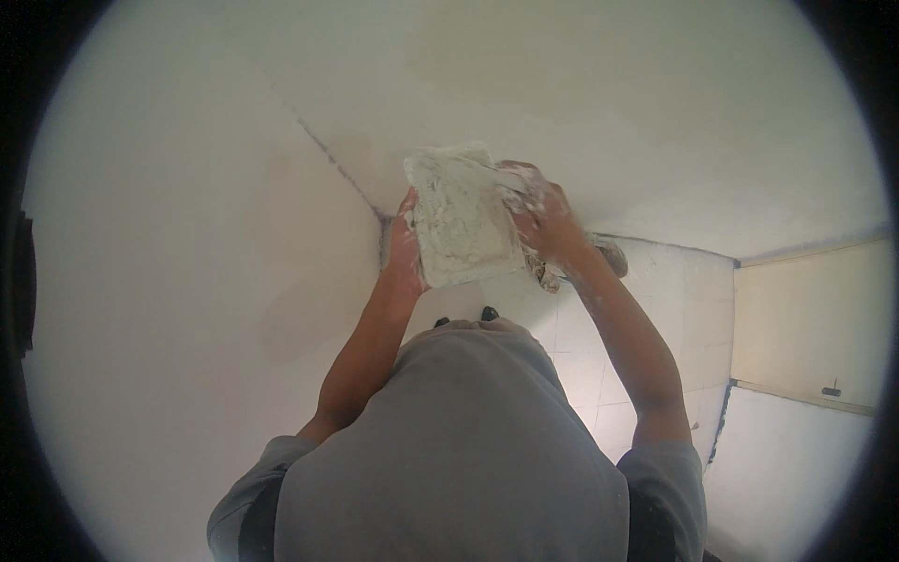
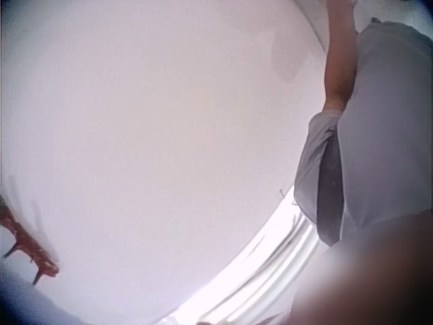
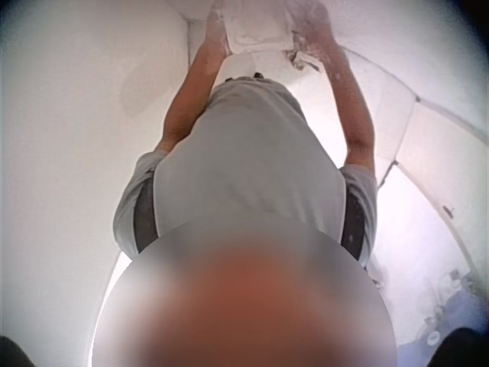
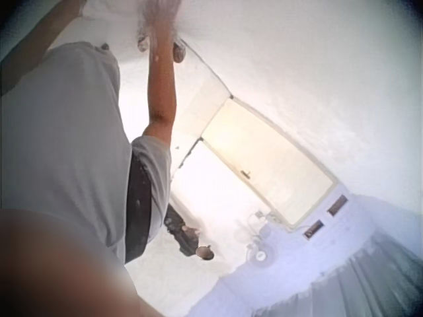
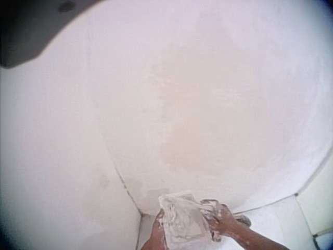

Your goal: The person scoops white plaster from a bucket and a bag onto a hawk, then uses a trowel to spread and smooth the plaster on the ceiling. The person repeatedly reloads the hawk and continues applying plaster to the ceiling surface.

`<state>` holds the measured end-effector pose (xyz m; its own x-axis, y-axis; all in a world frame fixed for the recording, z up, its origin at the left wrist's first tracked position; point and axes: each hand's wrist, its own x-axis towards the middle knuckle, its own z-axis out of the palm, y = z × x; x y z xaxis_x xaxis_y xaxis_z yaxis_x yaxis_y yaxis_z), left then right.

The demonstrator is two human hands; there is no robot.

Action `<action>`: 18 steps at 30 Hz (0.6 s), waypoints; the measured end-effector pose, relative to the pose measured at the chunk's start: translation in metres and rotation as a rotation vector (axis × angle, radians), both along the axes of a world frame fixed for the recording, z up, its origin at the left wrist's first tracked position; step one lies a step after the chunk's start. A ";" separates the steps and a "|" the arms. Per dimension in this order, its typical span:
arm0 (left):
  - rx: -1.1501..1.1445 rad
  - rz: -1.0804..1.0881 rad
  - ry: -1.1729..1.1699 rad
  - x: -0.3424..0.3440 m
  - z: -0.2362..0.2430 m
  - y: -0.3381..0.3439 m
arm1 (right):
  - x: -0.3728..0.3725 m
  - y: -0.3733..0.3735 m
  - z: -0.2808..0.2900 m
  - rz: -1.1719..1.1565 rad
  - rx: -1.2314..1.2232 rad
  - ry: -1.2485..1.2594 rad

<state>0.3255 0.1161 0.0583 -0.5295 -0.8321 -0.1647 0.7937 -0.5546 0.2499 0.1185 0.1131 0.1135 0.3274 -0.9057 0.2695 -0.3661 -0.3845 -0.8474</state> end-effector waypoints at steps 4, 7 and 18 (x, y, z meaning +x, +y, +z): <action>0.000 -0.027 0.020 0.002 0.001 0.001 | 0.006 -0.002 -0.014 0.168 -0.128 0.387; -0.023 0.018 -0.054 0.002 0.002 0.005 | -0.001 0.017 -0.019 0.368 -0.321 0.288; 0.027 0.097 -0.182 -0.002 0.029 0.013 | -0.012 0.051 0.006 0.106 0.043 -0.027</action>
<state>0.3236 0.1287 0.0875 -0.4069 -0.8717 -0.2730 0.7866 -0.4864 0.3804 0.1070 0.1641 0.1198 0.4154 -0.8770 0.2416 -0.3017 -0.3834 -0.8729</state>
